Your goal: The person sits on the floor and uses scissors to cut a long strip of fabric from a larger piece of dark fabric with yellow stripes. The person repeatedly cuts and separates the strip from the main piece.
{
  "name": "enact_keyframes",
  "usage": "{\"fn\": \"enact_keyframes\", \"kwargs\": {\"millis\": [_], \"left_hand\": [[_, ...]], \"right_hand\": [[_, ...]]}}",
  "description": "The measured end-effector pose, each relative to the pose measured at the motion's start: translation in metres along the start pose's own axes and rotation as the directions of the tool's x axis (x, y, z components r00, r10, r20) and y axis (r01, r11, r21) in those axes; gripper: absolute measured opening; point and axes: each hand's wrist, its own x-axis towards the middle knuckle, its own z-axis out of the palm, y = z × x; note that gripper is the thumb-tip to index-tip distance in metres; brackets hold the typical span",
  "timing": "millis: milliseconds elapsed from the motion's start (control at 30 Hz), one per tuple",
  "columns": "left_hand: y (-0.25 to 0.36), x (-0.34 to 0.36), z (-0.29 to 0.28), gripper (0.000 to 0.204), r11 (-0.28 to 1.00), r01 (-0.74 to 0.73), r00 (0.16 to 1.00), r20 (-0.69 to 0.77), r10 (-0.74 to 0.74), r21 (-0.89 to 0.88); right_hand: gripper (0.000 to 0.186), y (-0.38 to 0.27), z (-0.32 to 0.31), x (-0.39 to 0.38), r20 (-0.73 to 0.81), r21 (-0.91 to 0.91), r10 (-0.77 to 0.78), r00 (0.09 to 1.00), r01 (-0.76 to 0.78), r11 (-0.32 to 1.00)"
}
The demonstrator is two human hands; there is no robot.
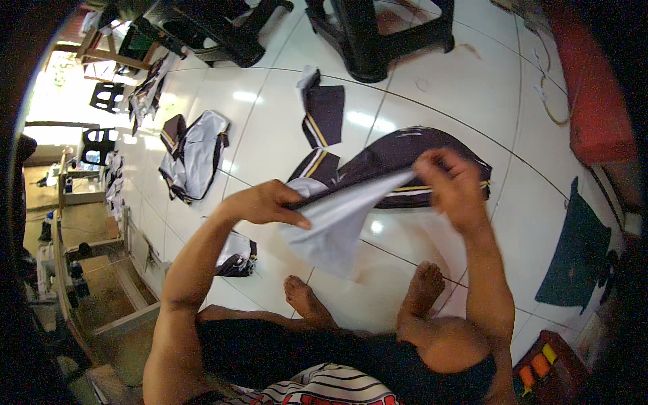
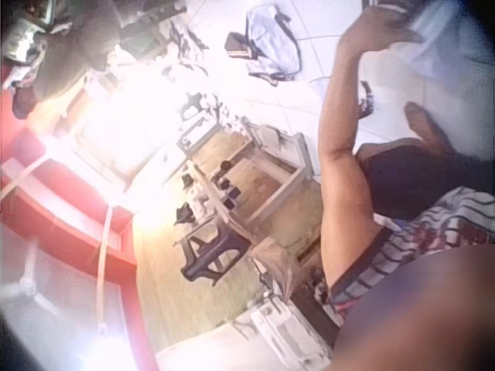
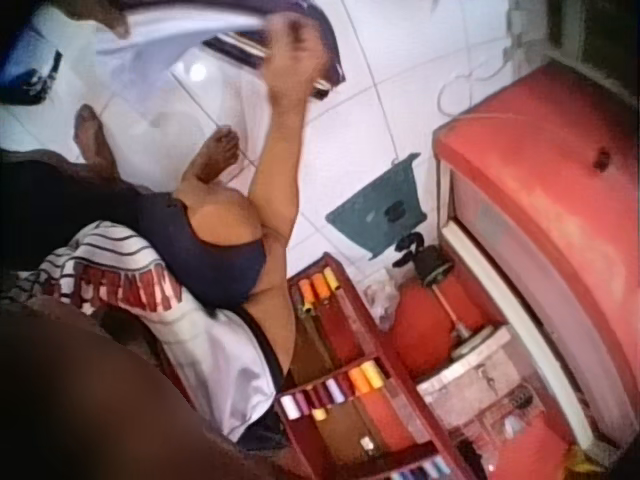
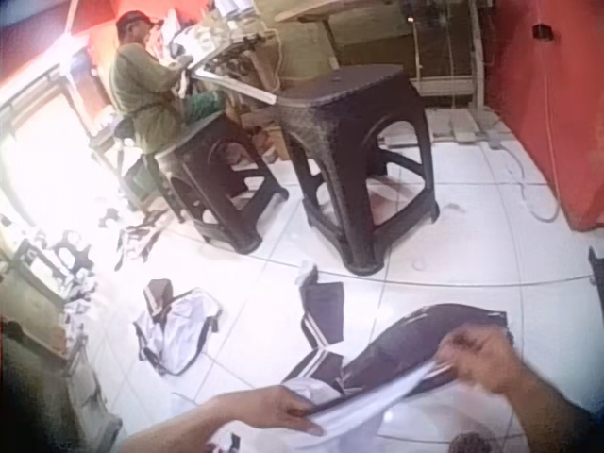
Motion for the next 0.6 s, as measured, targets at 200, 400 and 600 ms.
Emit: {"fn": "enact_keyframes", "kwargs": {"millis": [200,400,600], "left_hand": [[-0.026,-0.018,-0.024,0.035,0.924,0.188,0.98,-0.003,-0.2,-0.334],[-0.056,0.001,-0.021,0.023,0.985,0.1,0.913,-0.38,-0.148,-0.144],[-0.081,0.032,0.025,0.024,0.995,0.048,0.898,-0.432,-0.082,-0.087]], "right_hand": [[0.023,-0.029,-0.084,0.03,-0.366,0.084,-0.102,0.925,0.143,0.986],[0.023,-0.011,-0.125,0.045,-0.425,0.13,-0.088,0.901,0.157,0.979],[0.009,0.043,-0.162,0.015,-0.45,-0.128,0.044,0.892,-0.113,0.985]]}}
